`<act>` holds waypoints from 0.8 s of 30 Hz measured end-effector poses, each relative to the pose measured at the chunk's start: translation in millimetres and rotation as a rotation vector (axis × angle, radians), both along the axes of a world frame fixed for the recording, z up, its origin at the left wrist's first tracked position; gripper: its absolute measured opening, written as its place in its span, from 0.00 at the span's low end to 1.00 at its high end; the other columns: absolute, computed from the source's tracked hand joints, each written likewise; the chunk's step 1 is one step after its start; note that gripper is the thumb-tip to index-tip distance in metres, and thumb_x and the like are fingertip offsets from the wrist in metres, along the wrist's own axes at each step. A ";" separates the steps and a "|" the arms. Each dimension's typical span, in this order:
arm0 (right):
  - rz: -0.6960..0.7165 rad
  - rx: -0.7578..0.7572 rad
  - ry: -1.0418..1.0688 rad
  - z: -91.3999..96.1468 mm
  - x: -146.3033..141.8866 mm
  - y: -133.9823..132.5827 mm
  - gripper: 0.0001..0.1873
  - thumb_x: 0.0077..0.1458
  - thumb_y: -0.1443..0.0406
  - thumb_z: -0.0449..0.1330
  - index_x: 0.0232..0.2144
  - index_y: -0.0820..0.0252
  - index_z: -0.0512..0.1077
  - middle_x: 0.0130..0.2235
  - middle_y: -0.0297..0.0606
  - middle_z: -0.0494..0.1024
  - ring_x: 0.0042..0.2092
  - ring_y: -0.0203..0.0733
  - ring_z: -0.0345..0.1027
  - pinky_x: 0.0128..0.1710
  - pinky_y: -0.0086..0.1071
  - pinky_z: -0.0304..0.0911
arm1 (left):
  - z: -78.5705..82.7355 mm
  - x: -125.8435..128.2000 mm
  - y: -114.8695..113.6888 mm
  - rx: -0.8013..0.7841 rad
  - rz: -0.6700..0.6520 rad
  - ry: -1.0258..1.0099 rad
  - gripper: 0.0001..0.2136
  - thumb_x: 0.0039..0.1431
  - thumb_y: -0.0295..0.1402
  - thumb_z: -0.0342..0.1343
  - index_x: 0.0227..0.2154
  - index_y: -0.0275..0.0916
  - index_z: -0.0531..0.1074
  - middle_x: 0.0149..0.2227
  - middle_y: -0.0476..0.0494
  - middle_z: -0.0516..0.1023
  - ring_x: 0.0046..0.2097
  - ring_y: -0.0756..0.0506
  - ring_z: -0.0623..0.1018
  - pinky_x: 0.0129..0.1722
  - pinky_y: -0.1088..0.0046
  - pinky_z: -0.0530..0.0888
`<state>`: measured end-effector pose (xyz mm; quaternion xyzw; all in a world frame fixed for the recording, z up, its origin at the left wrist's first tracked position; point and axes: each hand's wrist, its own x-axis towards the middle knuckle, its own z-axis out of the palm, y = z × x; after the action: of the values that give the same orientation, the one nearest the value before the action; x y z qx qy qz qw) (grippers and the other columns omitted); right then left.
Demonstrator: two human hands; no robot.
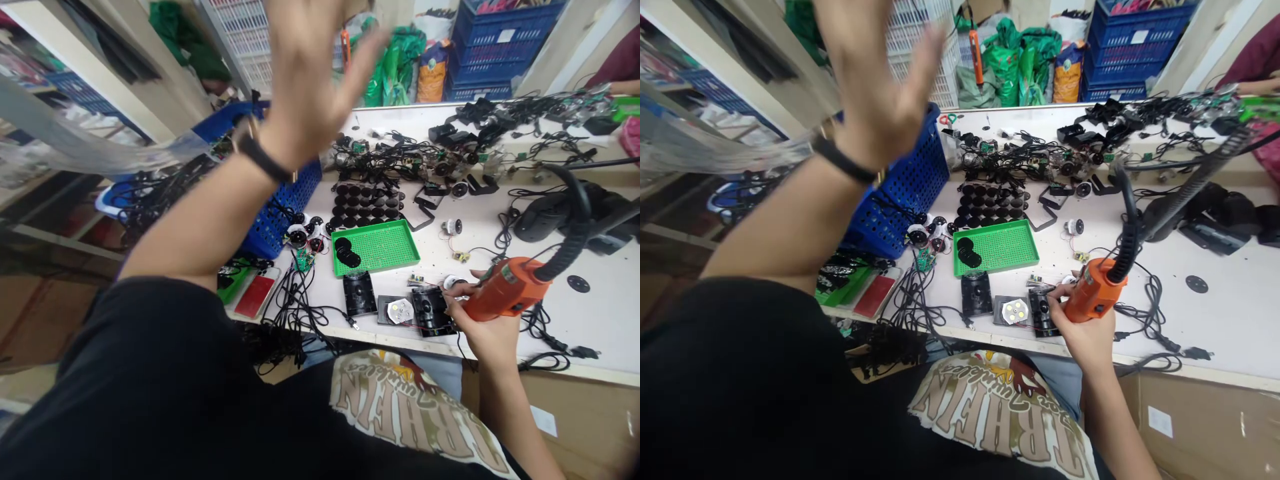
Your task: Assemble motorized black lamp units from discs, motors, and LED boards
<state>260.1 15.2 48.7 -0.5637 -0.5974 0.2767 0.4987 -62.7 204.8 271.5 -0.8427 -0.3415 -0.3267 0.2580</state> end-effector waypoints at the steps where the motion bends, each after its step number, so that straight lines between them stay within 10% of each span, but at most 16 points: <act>1: 0.021 -0.017 0.017 1.1 -2.3 0.0 0.08 0.52 0.62 0.69 0.29 0.54 0.72 0.32 0.36 0.78 0.47 0.50 0.72 0.59 0.53 0.63 | -27.0 12.6 -25.0 -0.082 -0.081 -0.090 0.24 0.78 0.47 0.40 0.53 0.33 0.73 0.53 0.41 0.74 0.66 0.40 0.68 0.68 0.46 0.60; 6: 0.141 -0.070 0.157 11.8 -26.5 4.6 0.11 0.50 0.64 0.69 0.35 0.55 0.71 0.31 0.33 0.79 0.35 0.43 0.74 0.45 0.43 0.73 | -159.7 62.5 -135.5 -1.301 -0.404 -0.542 0.15 0.67 0.47 0.61 0.42 0.39 0.79 0.43 0.42 0.83 0.44 0.46 0.80 0.45 0.64 0.76; 9: 0.167 -0.087 0.145 16.2 -42.9 5.3 0.12 0.49 0.66 0.69 0.36 0.54 0.71 0.32 0.35 0.81 0.35 0.44 0.76 0.42 0.42 0.74 | -202.1 83.0 -161.5 -1.764 -0.449 -1.065 0.21 0.59 0.53 0.66 0.36 0.36 0.78 0.32 0.46 0.80 0.32 0.50 0.76 0.37 0.70 0.72; 15: 0.251 -0.048 0.062 9.2 -50.2 -1.1 0.10 0.52 0.64 0.68 0.37 0.54 0.74 0.33 0.35 0.83 0.38 0.45 0.79 0.47 0.44 0.75 | -218.2 91.1 -170.7 -1.936 -0.379 -1.410 0.26 0.41 0.52 0.77 0.26 0.34 0.73 0.23 0.49 0.76 0.25 0.53 0.73 0.30 0.75 0.68; 24: 0.268 -0.113 0.130 11.3 -63.4 -5.6 0.09 0.52 0.65 0.69 0.36 0.55 0.75 0.32 0.34 0.83 0.33 0.42 0.78 0.40 0.39 0.77 | -233.0 73.5 -189.6 -1.950 -0.333 -1.534 0.25 0.45 0.50 0.76 0.29 0.32 0.75 0.27 0.46 0.78 0.28 0.53 0.75 0.32 0.74 0.69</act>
<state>196.7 9.6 60.0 -0.4869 -0.6172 0.4100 0.4625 10.8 15.2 38.5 -0.3082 -0.3923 -0.3727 -0.7824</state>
